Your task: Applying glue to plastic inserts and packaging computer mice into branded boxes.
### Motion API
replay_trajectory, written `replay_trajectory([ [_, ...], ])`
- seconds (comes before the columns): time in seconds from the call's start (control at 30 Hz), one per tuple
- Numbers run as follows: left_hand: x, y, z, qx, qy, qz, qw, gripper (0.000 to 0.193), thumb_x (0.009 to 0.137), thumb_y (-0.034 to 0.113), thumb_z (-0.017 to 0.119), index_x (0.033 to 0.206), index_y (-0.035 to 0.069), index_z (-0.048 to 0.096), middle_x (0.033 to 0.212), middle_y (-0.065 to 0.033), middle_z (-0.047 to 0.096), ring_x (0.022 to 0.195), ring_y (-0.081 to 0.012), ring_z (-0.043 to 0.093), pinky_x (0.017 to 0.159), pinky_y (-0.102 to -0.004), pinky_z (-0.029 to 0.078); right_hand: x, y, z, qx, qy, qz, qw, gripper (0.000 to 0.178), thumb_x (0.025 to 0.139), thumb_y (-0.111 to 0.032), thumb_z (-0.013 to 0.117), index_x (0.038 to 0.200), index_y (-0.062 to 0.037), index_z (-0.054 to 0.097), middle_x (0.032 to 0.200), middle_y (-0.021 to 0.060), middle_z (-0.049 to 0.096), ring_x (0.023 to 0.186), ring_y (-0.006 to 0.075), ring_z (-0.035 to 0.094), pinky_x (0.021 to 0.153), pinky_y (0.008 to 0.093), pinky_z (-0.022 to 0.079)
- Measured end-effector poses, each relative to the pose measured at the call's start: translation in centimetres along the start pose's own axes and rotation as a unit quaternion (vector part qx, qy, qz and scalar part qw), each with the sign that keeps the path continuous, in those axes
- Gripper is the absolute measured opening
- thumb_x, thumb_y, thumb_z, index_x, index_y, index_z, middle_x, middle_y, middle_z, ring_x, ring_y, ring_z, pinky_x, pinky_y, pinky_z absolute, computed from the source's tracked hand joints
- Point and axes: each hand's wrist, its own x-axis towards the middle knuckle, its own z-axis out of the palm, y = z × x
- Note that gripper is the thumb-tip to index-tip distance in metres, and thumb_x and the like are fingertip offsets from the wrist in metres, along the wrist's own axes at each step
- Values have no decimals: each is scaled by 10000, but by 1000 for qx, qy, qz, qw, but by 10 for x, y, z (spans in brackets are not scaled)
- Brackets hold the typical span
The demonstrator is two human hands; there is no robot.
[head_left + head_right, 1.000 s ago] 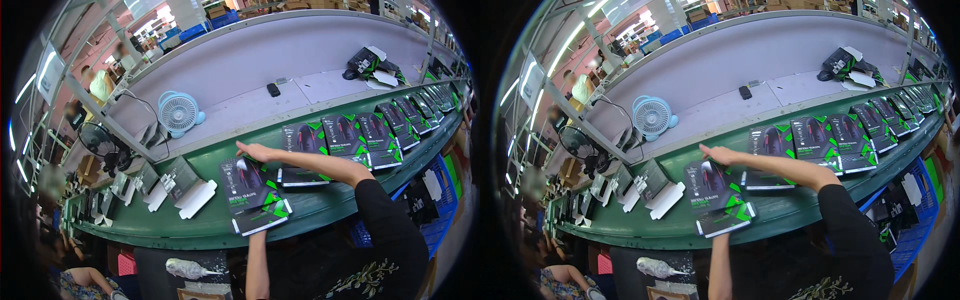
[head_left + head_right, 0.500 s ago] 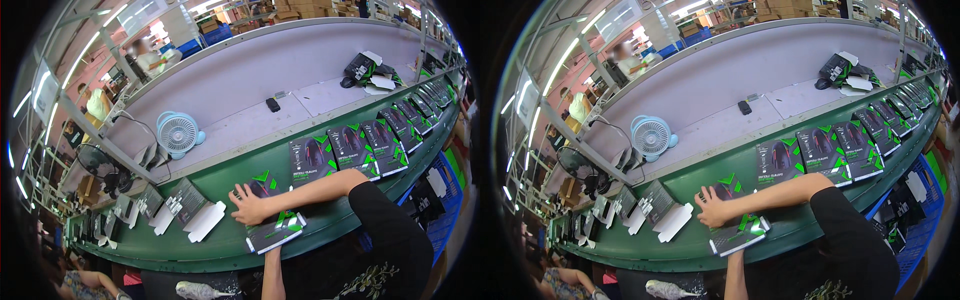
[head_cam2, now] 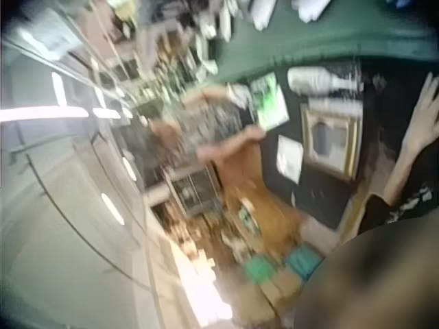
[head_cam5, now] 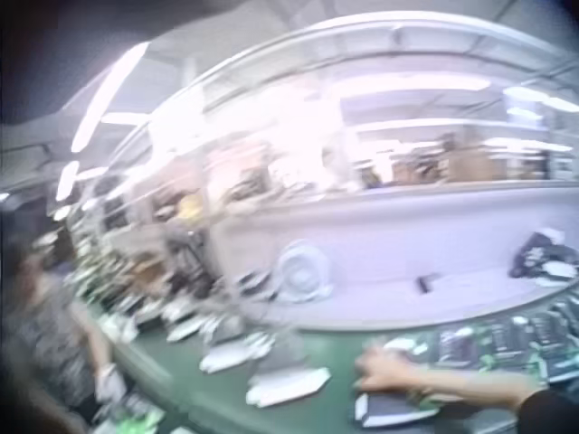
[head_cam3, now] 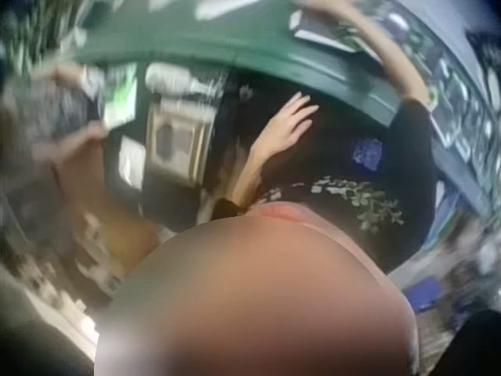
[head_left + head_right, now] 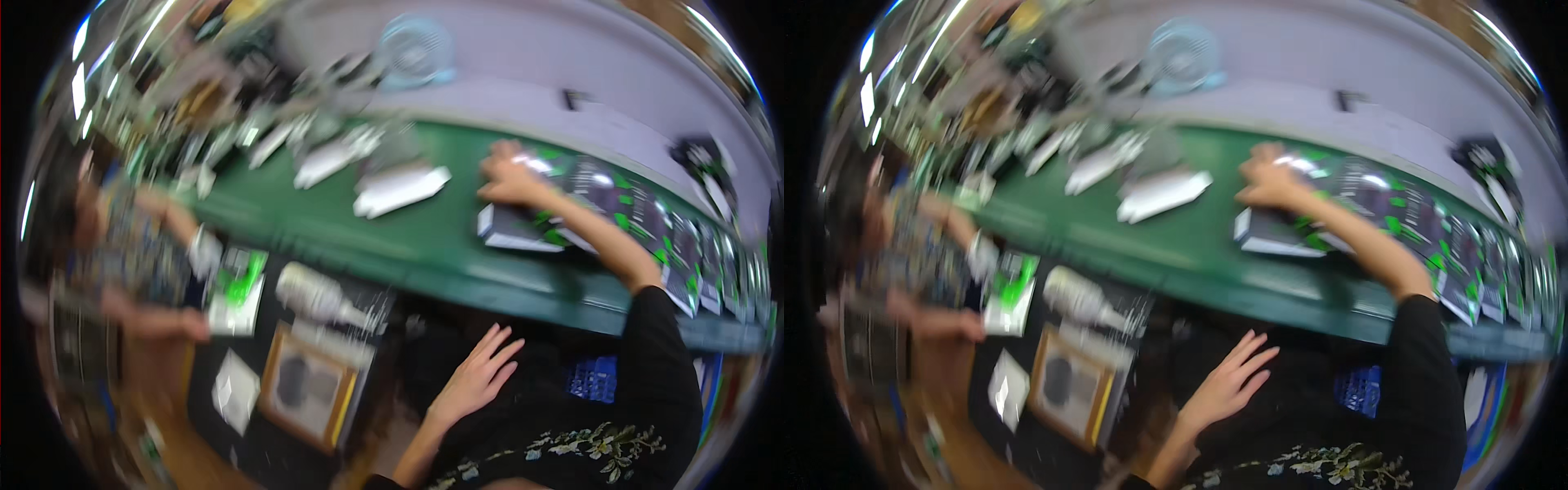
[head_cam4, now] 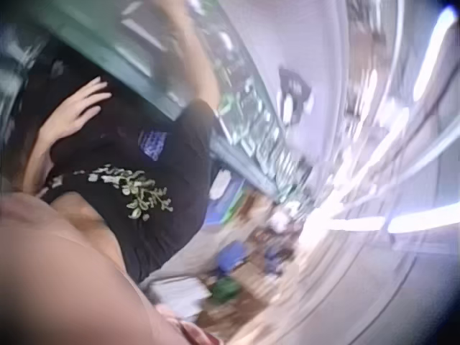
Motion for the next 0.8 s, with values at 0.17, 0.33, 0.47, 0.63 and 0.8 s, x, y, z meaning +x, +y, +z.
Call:
replay_trajectory([
  [0.17, -148, 42, -64, -130, 144, -214, 957, 342, 904, 64, 605, 1245, 27, 609, 1272, -170, 603, 1193, -311, 578, 1013, -380, 448, 44, -9, -13, -184, -203, 170, 947, 732, 819, -600, 612, 1333, -86, 525, 1492, 328, 250, 1375, 548, 209, 1012, 767, 159],
  [0.33, -199, 40, -102, -25, 285, -248, 925, 281, 894, 8, 574, 1168, 0, 637, 1164, -157, 653, 1089, -300, 625, 964, -365, 467, 118, -110, 46, -58, 116, -131, 983, 836, 831, -658, 581, 1487, -203, 332, 1538, 307, 190, 1387, 513, 249, 1053, 672, 261],
  [0.47, -224, 24, -150, 164, 335, -255, 892, 326, 830, -75, 522, 1117, 6, 652, 1146, -171, 653, 1091, -318, 623, 952, -370, 476, 151, -137, 76, -215, 35, -112, 970, 881, 837, -707, 527, 1542, -296, 194, 1516, 323, 238, 1356, 530, 299, 1033, 660, 301],
  [0.63, -305, -51, -258, 480, 192, -342, 785, 550, 730, -93, 531, 1197, 166, 662, 1361, -163, 519, 1295, -344, 453, 1067, -429, 380, 88, -172, 58, -201, -95, -12, 975, 948, 842, -794, 391, 1544, -186, 202, 1410, 334, 362, 1254, 537, 412, 941, 735, 301],
  [0.8, -301, -125, -328, 481, -58, -391, 782, 182, 780, 136, 693, 955, 177, 671, 1198, -81, 582, 1229, -284, 472, 1043, -525, 307, 47, -239, 2, -20, -26, -180, 983, 663, 970, -551, 435, 1265, 30, 556, 1246, 294, 572, 1219, 391, 516, 1040, 497, 375],
])
